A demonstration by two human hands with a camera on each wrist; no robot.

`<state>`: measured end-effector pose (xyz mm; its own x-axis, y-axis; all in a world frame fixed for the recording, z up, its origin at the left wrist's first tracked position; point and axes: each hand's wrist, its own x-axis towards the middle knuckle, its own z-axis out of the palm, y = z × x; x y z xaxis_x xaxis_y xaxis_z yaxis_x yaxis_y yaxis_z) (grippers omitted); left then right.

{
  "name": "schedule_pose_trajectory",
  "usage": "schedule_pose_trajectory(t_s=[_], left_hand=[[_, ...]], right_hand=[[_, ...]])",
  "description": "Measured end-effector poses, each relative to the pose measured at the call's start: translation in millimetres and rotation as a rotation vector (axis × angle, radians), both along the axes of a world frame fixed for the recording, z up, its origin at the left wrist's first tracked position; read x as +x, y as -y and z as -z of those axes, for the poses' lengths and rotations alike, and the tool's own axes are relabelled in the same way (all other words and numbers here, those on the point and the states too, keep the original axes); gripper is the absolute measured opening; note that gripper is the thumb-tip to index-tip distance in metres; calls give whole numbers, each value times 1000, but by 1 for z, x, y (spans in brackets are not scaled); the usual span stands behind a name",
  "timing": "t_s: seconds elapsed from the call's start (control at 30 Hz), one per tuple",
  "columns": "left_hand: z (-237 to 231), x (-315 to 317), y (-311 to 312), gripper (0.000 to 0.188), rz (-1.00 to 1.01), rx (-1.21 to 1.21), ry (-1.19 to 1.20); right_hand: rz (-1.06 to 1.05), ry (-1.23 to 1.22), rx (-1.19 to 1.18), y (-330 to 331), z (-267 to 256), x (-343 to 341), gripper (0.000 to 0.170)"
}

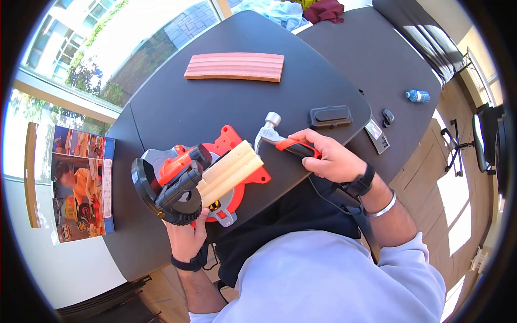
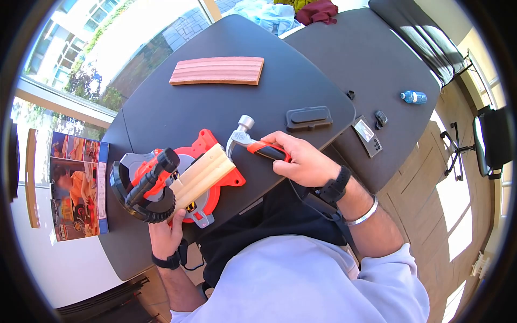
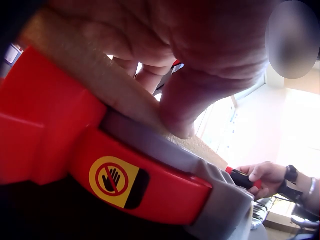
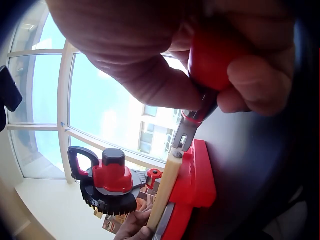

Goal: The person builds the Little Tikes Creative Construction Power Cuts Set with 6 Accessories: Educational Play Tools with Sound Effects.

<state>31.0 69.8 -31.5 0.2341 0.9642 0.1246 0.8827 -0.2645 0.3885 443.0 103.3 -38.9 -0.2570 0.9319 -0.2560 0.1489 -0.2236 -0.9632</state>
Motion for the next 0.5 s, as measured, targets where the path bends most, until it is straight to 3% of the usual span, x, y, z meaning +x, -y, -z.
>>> schedule_pose_trajectory(t_s=[0.1, 0.17, 0.23, 0.43, 0.5], left_hand=[[-13, 19, -5, 54, 44, -9, -11], [-13, 26, -6, 60, 70, 42, 3], [-5, 24, -7, 70, 46, 11, -32], [-6, 32, -9, 57, 29, 93, 45], [-4, 27, -8, 64, 15, 50, 62]], right_hand=[[-13, 66, 67, 2, 4, -2, 54], [-29, 108, 249, 2, 12, -3, 54], [-58, 104, 200, 2, 3, -3, 54], [-170, 59, 196, -5, 4, 9, 55], [-195, 52, 215, -11, -5, 12, 55]])
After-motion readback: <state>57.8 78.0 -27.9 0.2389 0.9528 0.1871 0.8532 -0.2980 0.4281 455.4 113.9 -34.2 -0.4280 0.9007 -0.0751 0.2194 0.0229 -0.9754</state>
